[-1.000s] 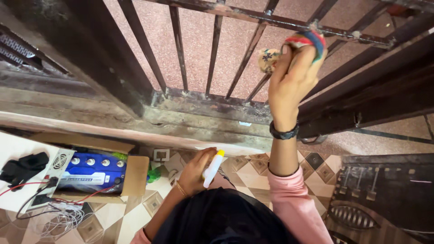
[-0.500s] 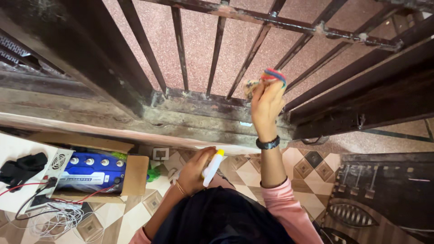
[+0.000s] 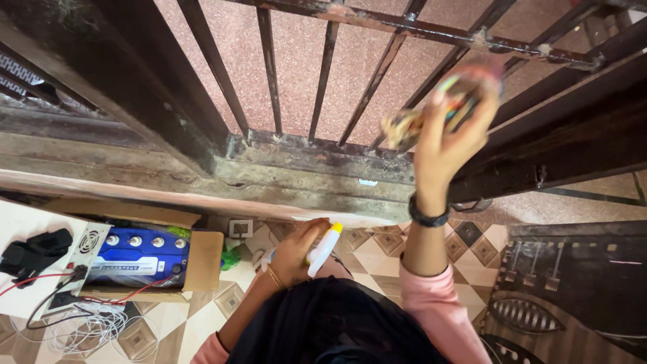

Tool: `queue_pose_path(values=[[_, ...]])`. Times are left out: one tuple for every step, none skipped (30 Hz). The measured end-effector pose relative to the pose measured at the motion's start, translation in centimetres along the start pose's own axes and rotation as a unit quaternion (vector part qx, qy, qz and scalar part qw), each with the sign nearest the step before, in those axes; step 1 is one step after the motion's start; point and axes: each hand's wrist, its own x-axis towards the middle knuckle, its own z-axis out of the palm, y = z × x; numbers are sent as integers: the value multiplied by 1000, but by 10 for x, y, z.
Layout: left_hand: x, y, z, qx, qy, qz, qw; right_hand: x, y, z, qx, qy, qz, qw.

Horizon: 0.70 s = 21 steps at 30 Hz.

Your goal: The person cleans a metal window grill by spraying liquid from a spray bottle onto the frame and wiping down the metal bars with a cloth.

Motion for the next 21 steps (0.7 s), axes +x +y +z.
queue_pose_path(values=[[1, 1, -1, 1, 0, 1, 1000, 10, -7, 2, 1, 1, -1, 1000], [2, 2, -1, 5, -2, 19, 1000, 17, -12, 4, 17, 8, 3, 1000], [3, 3, -1, 8, -5, 36, 999, 22, -16, 7, 33, 15, 6, 999], [3, 2, -3, 9, -5, 38, 999, 25, -19, 9, 33, 16, 6, 999], [3, 2, -3, 11, -5, 34, 999, 27, -19, 11, 19, -1, 39, 999], [4, 1, -2, 12, -4, 31, 999, 27, -18, 12, 5, -19, 71, 997], [3, 1, -2, 12, -5, 30, 999, 24, -17, 12, 5, -20, 73, 997], [3, 1, -2, 5, -4, 20, 1000, 20, -15, 12, -13, -29, 83, 996], [4, 1, -3, 1, -2, 12, 1000, 17, -12, 13, -29, -36, 91, 995], [4, 2, -3, 2, -2, 11, 1000, 13, -8, 14, -28, -35, 92, 995], [5, 4, -2, -4, -8, 3, 1000, 8, -2, 15, -18, -43, 103, 994], [6, 5, -3, -11, -13, -6, 1000, 2, 4, 17, -8, -52, 113, 992], [7, 5, -3, -10, -13, -4, 1000, -6, 11, 18, -8, -50, 112, 992], [8, 5, -3, 1, -17, 11, 1000, -18, 17, 19, 9, -51, 104, 993], [8, 5, -2, 10, -20, 24, 999, -30, 25, 20, 27, -54, 97, 993], [8, 5, -2, 10, -20, 24, 999, -42, 35, 22, 27, -54, 97, 993], [9, 5, -2, 7, -26, 19, 999, -53, 46, 24, 62, -59, 141, 986], [9, 5, -2, 5, -31, 14, 999, -64, 57, 26, 98, -65, 184, 976], [9, 5, -1, 4, -30, 14, 999, -76, 66, 28, 98, -65, 184, 976], [10, 5, 0, 14, -33, 16, 999, -88, 74, 30, 127, -81, 241, 959], [9, 5, 2, 24, -35, 18, 999, -99, 80, 30, 156, -98, 297, 937]])
